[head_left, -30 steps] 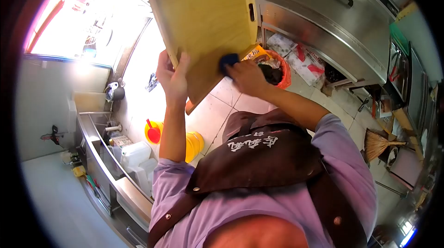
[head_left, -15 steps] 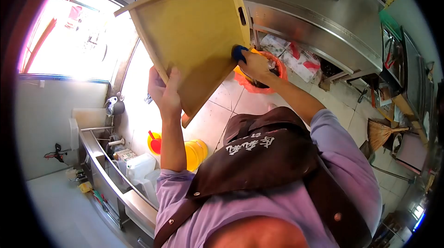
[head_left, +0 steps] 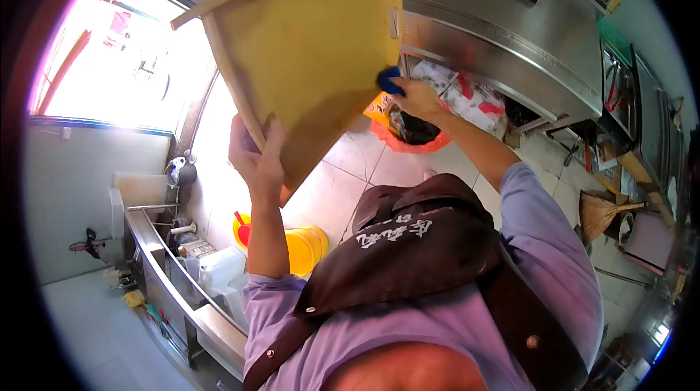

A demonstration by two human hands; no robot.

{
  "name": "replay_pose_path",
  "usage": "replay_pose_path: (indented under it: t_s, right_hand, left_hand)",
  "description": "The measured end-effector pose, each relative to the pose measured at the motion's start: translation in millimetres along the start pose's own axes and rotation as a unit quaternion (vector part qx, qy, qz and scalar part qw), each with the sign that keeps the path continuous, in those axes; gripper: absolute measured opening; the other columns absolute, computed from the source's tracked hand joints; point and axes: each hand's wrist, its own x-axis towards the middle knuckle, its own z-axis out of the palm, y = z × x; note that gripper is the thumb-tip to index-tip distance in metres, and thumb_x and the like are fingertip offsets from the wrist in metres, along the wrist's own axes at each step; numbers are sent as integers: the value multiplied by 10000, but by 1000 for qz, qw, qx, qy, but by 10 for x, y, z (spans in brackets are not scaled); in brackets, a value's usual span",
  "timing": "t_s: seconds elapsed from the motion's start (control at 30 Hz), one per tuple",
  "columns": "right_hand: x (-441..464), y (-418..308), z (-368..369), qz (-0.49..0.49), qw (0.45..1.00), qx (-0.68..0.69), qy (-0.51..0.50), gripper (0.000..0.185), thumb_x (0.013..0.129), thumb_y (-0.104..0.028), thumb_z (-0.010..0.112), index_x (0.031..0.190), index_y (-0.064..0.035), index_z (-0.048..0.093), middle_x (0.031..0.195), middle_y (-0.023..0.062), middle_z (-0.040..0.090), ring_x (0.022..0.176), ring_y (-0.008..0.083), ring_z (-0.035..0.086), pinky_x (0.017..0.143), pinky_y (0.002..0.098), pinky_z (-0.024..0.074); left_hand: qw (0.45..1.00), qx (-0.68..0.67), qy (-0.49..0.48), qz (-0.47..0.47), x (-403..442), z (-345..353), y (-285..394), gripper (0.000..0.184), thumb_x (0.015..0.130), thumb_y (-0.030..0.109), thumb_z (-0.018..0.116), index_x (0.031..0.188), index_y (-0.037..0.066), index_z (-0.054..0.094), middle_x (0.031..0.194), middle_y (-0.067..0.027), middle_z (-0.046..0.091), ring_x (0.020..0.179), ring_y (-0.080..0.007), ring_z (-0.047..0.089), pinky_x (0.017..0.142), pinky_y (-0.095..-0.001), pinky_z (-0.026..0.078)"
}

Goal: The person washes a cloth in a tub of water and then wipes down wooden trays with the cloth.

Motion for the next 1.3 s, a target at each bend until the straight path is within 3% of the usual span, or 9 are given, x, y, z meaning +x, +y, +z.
replay_pose_path:
  t_s: [0.17, 0.27, 0.43, 0.53, 0.73, 0.87, 1.1, 1.23, 1.3]
  right_hand:
    - [105, 1072, 55, 229, 952, 161, 121, 349, 777, -190, 547, 1097, -66, 610, 966, 185, 670, 841, 349, 657, 736, 442, 515]
    - [225, 1107, -148, 333, 810, 469, 114, 324, 758, -107, 567, 1073, -59, 623, 901, 140, 670, 754, 276, 660, 642, 394, 531]
    - [754, 223, -499, 267, 796, 541, 35, 495, 760, -2, 540, 1253, -41, 541, 962, 48, 630, 819, 149, 592, 722, 253, 476]
    - [835, 285, -529, 208, 891, 403, 25, 493, 758, 1, 543, 1249, -39, 551, 972, 60, 630, 842, 146, 594, 758, 244, 468]
    - [686, 199, -602, 93, 945, 302, 88, 452, 729, -61, 563, 1180, -43, 585, 968, 174, 652, 857, 288, 642, 774, 369, 503]
    - [357, -214, -483, -135, 951, -31, 276, 532, 715, -126, 603, 1242, -78, 548, 987, 195, 650, 863, 371, 626, 828, 440, 487]
    - [531, -78, -559, -156, 968, -198, 4, 385, 737, -152, 582, 1118, -192, 617, 907, 106, 660, 845, 316, 636, 750, 429, 512]
    - [629, 78, -869, 84, 971, -188, -121, 288, 755, -138, 539, 1017, -176, 651, 968, 97, 670, 881, 282, 641, 759, 370, 515]
    - [609, 283, -828, 169, 977, 79, -104, 363, 739, -82, 538, 1074, -162, 651, 984, 109, 670, 871, 273, 641, 746, 338, 505]
  left_hand:
    - [998, 49, 1, 44, -110, -158, -108, 219, 831, 25, 615, 1033, 7, 533, 840, -2, 542, 736, -75, 498, 675, -219, 412]
    - [983, 109, -26, 145, -146, -222, -81, 221, 785, 19, 628, 986, 2, 538, 751, -19, 518, 651, -98, 482, 604, -227, 403]
    - [937, 162, -115, 287, -117, -94, -198, 233, 701, 38, 649, 901, -5, 538, 707, -67, 493, 596, -150, 457, 533, -250, 363]
    - [969, 111, -60, 212, -135, -101, -180, 260, 721, 48, 666, 945, 14, 538, 759, -70, 518, 611, -146, 457, 544, -240, 366]
    - [996, -83, 42, 14, -71, -210, -197, 331, 807, 60, 616, 1114, -15, 520, 996, -62, 571, 905, -141, 542, 819, -272, 432]
    - [988, -131, 78, -32, -29, -292, -206, 472, 746, 41, 606, 1193, -53, 485, 1068, -114, 590, 951, -188, 583, 853, -297, 453]
    - [991, -95, 90, -33, -23, -376, -90, 469, 730, 47, 614, 1176, -46, 503, 1034, -106, 606, 919, -182, 594, 843, -297, 459]
    - [989, -119, 86, -18, -62, -330, -305, 429, 750, 49, 620, 1158, -45, 525, 1024, -80, 604, 904, -148, 584, 831, -273, 447]
    - [988, -117, 96, 7, -88, -270, -273, 433, 753, 55, 628, 1162, -43, 525, 1025, -74, 600, 904, -136, 577, 830, -265, 441]
